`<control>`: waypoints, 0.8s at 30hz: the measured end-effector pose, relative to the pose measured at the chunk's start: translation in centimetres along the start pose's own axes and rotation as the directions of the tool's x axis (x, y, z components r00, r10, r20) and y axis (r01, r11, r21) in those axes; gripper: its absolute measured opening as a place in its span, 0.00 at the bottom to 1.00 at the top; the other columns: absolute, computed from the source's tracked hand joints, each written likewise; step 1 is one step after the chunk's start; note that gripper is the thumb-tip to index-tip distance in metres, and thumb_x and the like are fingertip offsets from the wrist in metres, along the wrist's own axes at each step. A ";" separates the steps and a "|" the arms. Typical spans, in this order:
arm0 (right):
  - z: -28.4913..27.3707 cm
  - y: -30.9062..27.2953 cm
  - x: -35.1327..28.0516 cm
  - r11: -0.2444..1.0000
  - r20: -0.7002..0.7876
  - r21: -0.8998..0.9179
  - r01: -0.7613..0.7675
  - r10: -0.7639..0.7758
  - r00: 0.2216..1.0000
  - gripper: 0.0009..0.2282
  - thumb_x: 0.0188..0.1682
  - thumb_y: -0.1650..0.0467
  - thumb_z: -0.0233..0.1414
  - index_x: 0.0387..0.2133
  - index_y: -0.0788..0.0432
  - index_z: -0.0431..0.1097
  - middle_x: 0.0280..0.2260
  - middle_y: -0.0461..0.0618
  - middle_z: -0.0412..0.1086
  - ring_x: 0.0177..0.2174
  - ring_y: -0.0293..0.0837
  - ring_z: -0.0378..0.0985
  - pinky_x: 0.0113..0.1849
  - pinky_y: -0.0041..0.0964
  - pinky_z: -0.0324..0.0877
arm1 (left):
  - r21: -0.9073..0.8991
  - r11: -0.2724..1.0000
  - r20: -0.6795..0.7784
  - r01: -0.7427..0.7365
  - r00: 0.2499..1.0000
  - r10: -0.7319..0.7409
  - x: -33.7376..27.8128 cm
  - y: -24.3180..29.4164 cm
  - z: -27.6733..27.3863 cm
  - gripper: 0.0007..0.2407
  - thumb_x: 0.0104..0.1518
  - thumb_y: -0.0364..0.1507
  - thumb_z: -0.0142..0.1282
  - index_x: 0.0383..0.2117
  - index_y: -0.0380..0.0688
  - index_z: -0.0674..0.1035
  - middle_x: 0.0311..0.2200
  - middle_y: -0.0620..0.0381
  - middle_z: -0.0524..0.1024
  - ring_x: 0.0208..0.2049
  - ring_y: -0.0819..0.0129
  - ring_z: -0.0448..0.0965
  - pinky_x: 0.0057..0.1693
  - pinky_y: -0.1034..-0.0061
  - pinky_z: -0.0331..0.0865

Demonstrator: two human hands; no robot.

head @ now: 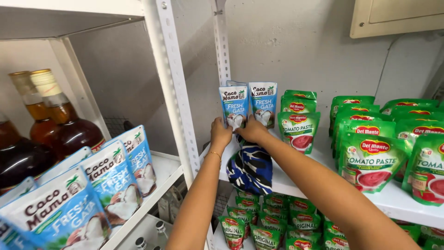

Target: Wiping down and organizing grocery pouches on retail shelves.

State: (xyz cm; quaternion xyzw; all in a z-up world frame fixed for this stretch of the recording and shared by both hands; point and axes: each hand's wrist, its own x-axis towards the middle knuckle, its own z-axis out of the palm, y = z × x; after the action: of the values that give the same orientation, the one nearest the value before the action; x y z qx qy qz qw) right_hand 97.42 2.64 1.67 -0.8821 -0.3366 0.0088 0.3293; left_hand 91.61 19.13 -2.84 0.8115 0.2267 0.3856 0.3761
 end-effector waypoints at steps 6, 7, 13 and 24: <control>1.2 1.0 2.9 0.995 -0.069 0.096 -0.024 0.030 0.997 0.40 0.47 0.54 0.52 0.68 0.63 0.48 0.59 0.67 0.65 0.60 0.62 0.66 0.59 0.60 0.62 | -0.144 0.988 0.061 0.049 0.997 -0.040 1.6 1.4 1.7 0.30 0.56 0.31 0.55 0.65 0.28 0.63 0.61 0.29 0.65 0.62 0.37 0.68 0.66 0.52 0.65; 0.9 0.8 2.5 0.995 -0.071 0.099 -0.027 0.034 0.997 0.40 0.47 0.54 0.52 0.68 0.63 0.48 0.59 0.67 0.65 0.60 0.62 0.66 0.59 0.60 0.62 | -0.142 0.989 0.064 0.047 0.997 -0.039 2.4 0.3 2.4 0.30 0.56 0.31 0.55 0.65 0.28 0.63 0.61 0.29 0.65 0.62 0.37 0.68 0.66 0.52 0.65; 0.6 0.3 2.2 0.985 -0.050 0.172 -0.017 0.026 0.998 0.34 0.49 0.55 0.49 0.68 0.54 0.52 0.56 0.60 0.70 0.60 0.57 0.67 0.58 0.56 0.64 | -0.168 0.981 0.082 0.096 0.993 -0.083 1.7 0.5 2.0 0.28 0.61 0.35 0.55 0.67 0.40 0.63 0.56 0.38 0.74 0.61 0.47 0.72 0.63 0.56 0.68; -3.7 -3.1 -4.3 0.999 -0.226 0.033 0.042 -0.033 0.974 0.22 0.52 0.59 0.52 0.56 0.57 0.67 0.45 0.65 0.75 0.51 0.66 0.75 0.51 0.60 0.70 | -0.157 0.986 -0.035 -0.063 0.998 0.058 -4.4 5.7 -4.4 0.20 0.60 0.33 0.57 0.60 0.53 0.72 0.46 0.44 0.81 0.52 0.48 0.80 0.57 0.58 0.74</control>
State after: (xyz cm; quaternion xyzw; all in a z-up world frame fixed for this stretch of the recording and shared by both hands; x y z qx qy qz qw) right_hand 93.12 -0.30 5.49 -0.8646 -0.3134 -0.0909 0.3821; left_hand 85.93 14.63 1.51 0.7796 0.1762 0.4261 0.4238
